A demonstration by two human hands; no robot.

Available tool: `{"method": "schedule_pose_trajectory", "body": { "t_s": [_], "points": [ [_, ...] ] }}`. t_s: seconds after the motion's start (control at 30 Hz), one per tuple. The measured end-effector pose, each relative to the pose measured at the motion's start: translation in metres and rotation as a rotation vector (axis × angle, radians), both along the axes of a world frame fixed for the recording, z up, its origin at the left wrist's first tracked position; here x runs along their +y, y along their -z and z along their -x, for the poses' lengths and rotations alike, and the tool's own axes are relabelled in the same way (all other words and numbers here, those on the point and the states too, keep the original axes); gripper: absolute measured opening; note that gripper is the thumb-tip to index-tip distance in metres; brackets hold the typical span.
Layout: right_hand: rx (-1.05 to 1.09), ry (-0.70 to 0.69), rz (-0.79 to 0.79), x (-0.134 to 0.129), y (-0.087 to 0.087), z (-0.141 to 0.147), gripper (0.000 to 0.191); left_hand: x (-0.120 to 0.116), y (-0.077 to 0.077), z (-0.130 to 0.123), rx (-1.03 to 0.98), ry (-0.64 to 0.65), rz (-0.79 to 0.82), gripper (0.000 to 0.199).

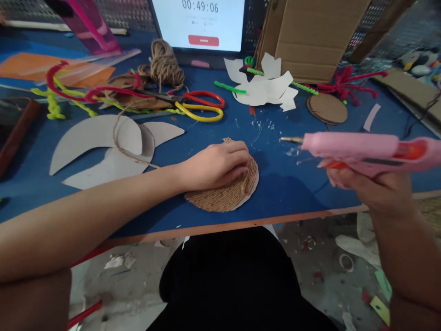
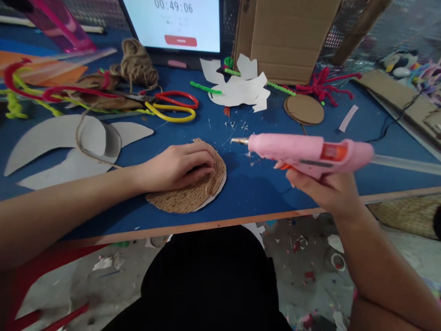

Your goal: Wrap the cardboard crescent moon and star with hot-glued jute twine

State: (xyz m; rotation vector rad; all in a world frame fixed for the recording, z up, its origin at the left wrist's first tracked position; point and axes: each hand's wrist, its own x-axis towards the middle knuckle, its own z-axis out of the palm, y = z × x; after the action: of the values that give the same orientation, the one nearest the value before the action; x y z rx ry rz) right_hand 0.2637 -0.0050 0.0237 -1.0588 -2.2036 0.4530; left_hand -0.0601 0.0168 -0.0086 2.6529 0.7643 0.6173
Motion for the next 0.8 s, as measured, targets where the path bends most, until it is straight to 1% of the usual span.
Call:
{"method": "schedule_pose_trajectory", "body": {
  "t_s": [0.07,0.13,0.17,0.23,0.33,0.47,0.6,0.8],
  "points": [
    [0.024,-0.048,0.01,-0.016,-0.009,-0.001,0.013,-0.001,0.0,-0.004,0.028,-0.029,-0.01,0.019],
    [-0.091,-0.177,0.068,-0.029,-0.019,0.005,0.01,-0.002,0.0,-0.006,0.058,-0.062,-0.022,0.019],
    [-0.152,-0.216,0.099,-0.035,-0.023,0.011,0.009,-0.002,-0.001,-0.007,0.071,-0.073,-0.025,0.019],
    [-0.221,-0.223,0.116,-0.041,-0.028,0.023,0.011,-0.003,-0.001,-0.008,0.086,-0.094,-0.029,0.018],
    [-0.236,-0.24,0.133,-0.045,-0.023,0.035,0.012,-0.003,-0.001,-0.008,0.099,-0.106,-0.029,0.016],
    [-0.249,-0.244,0.139,-0.045,-0.012,0.037,0.009,-0.003,-0.002,-0.008,0.125,-0.117,-0.01,0.015],
    [-0.317,-0.237,0.063,-0.044,-0.008,0.038,0.007,-0.005,-0.005,-0.009,0.151,-0.117,0.023,0.017],
    [-0.361,-0.202,0.002,-0.045,-0.004,0.038,0.008,-0.005,-0.006,-0.01,0.178,-0.129,0.014,0.019]
  ]
}}
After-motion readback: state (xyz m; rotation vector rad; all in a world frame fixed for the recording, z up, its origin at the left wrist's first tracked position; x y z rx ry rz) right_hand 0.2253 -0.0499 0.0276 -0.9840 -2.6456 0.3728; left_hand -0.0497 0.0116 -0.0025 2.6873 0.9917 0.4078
